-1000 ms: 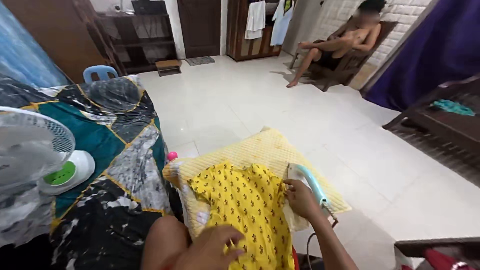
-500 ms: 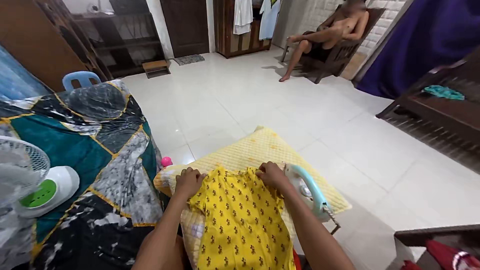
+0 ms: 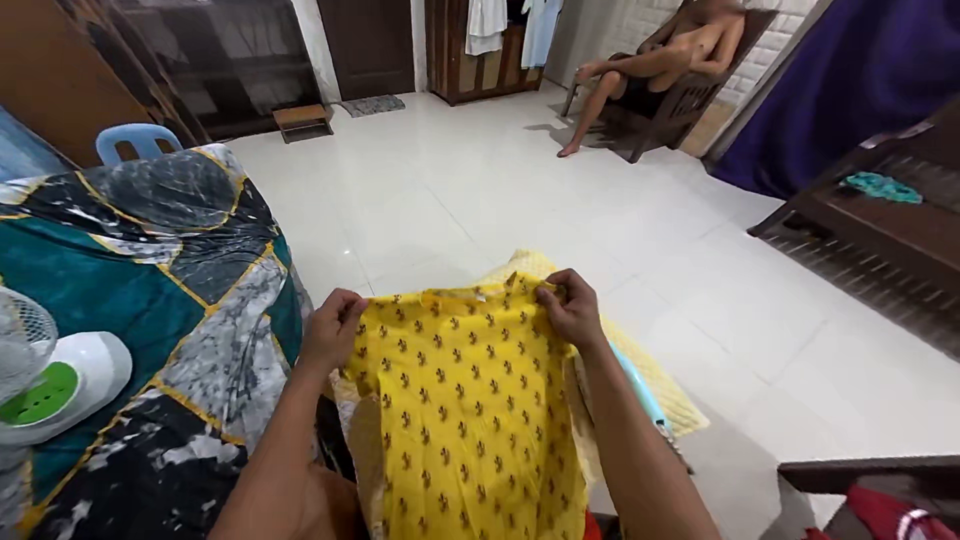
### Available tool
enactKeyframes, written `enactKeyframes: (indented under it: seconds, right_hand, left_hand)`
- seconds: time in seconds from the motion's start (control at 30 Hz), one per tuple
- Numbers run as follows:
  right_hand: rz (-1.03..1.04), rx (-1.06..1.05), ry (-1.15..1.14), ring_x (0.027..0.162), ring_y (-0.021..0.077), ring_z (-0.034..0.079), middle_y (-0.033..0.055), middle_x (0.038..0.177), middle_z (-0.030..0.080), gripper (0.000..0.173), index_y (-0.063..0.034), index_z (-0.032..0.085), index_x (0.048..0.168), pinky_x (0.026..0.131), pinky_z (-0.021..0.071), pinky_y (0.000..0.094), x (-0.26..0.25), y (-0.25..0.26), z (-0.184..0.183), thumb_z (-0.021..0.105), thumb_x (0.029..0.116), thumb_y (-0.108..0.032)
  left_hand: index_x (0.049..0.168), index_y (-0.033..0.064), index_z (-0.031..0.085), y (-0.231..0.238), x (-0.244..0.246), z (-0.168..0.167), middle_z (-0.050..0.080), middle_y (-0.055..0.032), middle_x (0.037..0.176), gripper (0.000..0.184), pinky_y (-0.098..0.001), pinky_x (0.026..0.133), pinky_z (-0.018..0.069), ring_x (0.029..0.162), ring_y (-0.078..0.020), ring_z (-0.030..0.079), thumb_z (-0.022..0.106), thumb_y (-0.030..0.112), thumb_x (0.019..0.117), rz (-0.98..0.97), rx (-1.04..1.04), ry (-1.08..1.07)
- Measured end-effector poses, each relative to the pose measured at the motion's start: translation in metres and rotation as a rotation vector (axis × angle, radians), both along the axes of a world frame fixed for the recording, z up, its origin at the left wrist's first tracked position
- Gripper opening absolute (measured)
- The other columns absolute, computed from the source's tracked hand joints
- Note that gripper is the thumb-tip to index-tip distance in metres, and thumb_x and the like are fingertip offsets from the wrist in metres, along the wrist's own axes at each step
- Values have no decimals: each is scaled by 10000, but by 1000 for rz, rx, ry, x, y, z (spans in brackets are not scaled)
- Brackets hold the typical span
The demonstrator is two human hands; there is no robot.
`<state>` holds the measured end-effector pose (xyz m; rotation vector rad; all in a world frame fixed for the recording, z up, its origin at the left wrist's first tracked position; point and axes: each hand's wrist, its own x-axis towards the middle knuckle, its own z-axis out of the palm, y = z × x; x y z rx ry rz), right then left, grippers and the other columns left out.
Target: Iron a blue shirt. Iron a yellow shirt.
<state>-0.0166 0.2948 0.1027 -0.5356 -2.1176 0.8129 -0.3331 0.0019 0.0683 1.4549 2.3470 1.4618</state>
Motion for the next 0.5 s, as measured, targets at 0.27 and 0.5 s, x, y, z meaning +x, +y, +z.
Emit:
enactKeyframes:
  seconds: [0.27,0.5]
  right_hand:
    - [-302,8,-600,1456,462,398,229,1598,401,651,-131,514,1511,1104,393,690,0,-44,-44,692,948,-404]
    - [-410,-142,-562,1033,394,684,266,1221,646,475,18,634,1313,872,594,543,131,-198,-65,734,916,-221]
  left_hand:
    - [1507,123,490,5,40,-31,486,-217,1521,630,-716,1081,355,1407,-451,449,534,515,1016,157,-465,95]
    - [1091,34,730,-134,154,-55,742,-166,944,424,-597,810,578,877,-331,729,636,432,981,249,-549,-211]
